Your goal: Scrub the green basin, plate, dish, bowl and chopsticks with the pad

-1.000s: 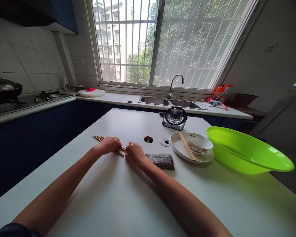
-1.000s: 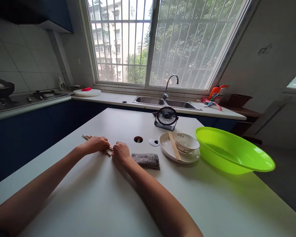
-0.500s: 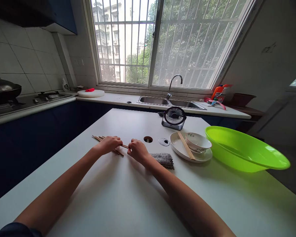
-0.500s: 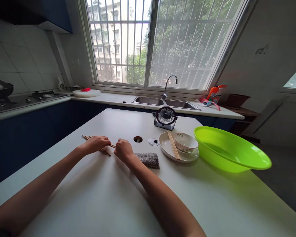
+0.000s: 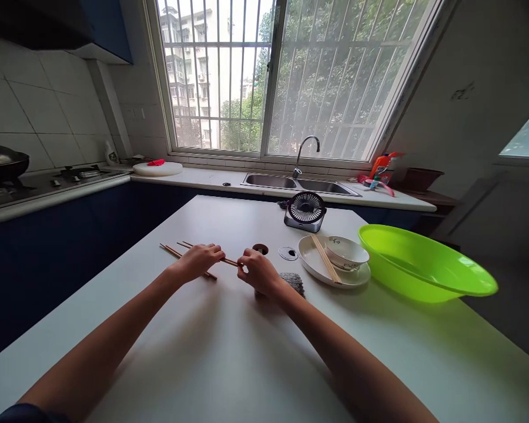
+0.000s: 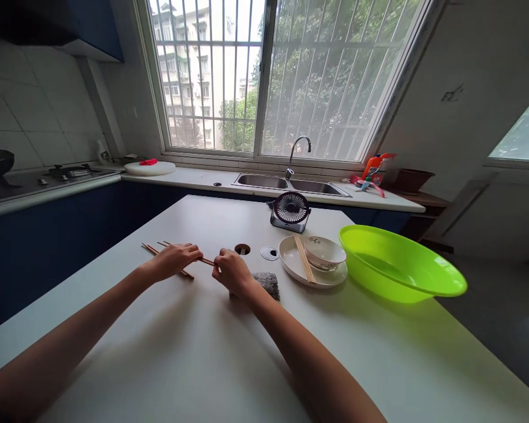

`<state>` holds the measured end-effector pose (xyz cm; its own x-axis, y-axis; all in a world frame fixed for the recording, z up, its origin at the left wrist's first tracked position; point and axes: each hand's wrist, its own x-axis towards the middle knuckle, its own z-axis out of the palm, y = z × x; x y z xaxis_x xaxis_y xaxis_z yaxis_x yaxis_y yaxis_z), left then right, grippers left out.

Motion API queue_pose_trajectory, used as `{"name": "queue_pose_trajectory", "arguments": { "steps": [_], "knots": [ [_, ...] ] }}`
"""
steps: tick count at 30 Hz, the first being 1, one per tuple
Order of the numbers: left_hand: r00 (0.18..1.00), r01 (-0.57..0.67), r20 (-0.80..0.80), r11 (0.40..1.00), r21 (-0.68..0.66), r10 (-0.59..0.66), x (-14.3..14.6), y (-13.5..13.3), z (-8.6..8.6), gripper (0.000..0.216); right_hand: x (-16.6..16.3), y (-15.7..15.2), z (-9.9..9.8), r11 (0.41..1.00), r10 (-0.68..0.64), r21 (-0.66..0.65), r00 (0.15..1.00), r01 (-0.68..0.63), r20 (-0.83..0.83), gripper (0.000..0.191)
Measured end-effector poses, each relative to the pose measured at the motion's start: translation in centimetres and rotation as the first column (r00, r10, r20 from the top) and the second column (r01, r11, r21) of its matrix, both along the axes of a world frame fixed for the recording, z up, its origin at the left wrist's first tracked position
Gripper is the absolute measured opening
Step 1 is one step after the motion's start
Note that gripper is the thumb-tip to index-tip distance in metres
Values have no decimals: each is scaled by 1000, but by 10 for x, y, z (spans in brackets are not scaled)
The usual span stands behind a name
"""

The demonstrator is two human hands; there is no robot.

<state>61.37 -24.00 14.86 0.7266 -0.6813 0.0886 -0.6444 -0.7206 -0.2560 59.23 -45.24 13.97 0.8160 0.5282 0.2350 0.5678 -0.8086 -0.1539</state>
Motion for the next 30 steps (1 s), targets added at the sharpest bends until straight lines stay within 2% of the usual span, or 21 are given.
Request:
{"name": "queue_pose_trajectory", "arguments": {
  "steps": [9,15,22,30],
  "knots": [
    [996,80,31,996,-49,-78,-5,-26,-1,20,-12,-33,-6,998,5,66,998,-9,69,15],
    [976,147,167,989,-20,-142,-1,-50,-2,19,-19,-57,-6,993,-12,118,993,-2,118,13],
    [919,189,346,981,33,-189,-6,-91,6,21,-27,-93,-8,980,-48,199,975,4,217,14],
    [906,245,339,967,64,-252,-6,-145,14,21,-38,-137,-18,976,-109,212,941,41,321,16]
  ]
}}
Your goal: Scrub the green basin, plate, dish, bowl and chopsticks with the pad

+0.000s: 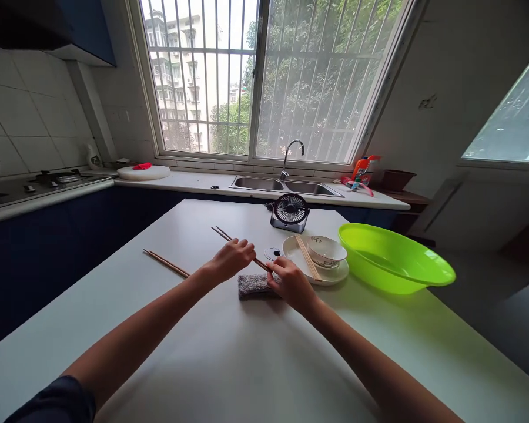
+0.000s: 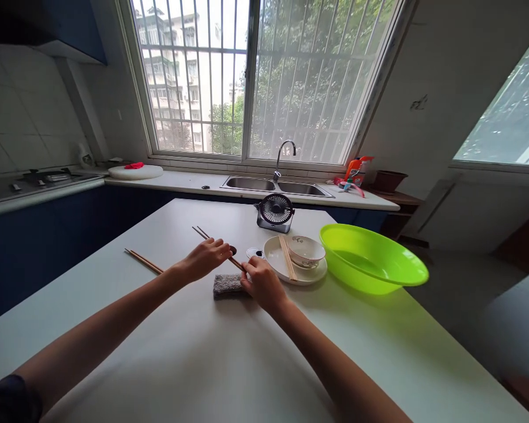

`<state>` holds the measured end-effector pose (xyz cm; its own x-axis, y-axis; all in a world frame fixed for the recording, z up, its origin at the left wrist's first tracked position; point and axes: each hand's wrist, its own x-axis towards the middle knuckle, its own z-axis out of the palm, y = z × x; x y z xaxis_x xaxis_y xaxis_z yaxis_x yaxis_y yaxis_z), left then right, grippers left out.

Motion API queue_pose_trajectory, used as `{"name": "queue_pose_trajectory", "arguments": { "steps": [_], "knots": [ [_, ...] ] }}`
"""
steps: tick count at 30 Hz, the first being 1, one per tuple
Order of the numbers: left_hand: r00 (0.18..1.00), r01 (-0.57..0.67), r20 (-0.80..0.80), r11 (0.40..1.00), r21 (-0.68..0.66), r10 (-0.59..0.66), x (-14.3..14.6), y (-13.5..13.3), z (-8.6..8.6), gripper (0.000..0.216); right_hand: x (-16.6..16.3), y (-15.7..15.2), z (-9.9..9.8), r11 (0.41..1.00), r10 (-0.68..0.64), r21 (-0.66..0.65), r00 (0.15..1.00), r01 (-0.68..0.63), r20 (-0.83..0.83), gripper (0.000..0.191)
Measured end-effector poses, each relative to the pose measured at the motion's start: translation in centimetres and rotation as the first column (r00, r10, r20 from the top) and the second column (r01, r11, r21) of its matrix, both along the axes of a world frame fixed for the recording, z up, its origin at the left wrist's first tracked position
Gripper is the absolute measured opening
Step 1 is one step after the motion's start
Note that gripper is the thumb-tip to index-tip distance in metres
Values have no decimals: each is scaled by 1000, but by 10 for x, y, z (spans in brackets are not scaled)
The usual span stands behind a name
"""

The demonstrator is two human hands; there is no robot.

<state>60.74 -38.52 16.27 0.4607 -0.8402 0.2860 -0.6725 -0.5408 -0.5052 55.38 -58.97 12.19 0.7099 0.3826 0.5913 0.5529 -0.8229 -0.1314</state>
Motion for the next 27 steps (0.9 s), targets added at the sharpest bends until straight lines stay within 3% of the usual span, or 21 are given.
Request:
{"name": "queue_pose_trajectory", "arguments": {
  "steps": [7,15,27],
  "knots": [
    [995,102,-21,995,20,-101,12,-44,-1,16,-7,-39,-11,1000,-18,11,996,17,83,28],
    [972,233,-26,972,10,-232,30,-88,-5,16,-15,-72,-12,995,-97,-3,989,98,109,21],
    [909,403,-105,915,-31,-404,63,-147,-29,17,-18,-109,-17,941,-272,-169,953,293,133,17]
  ]
}}
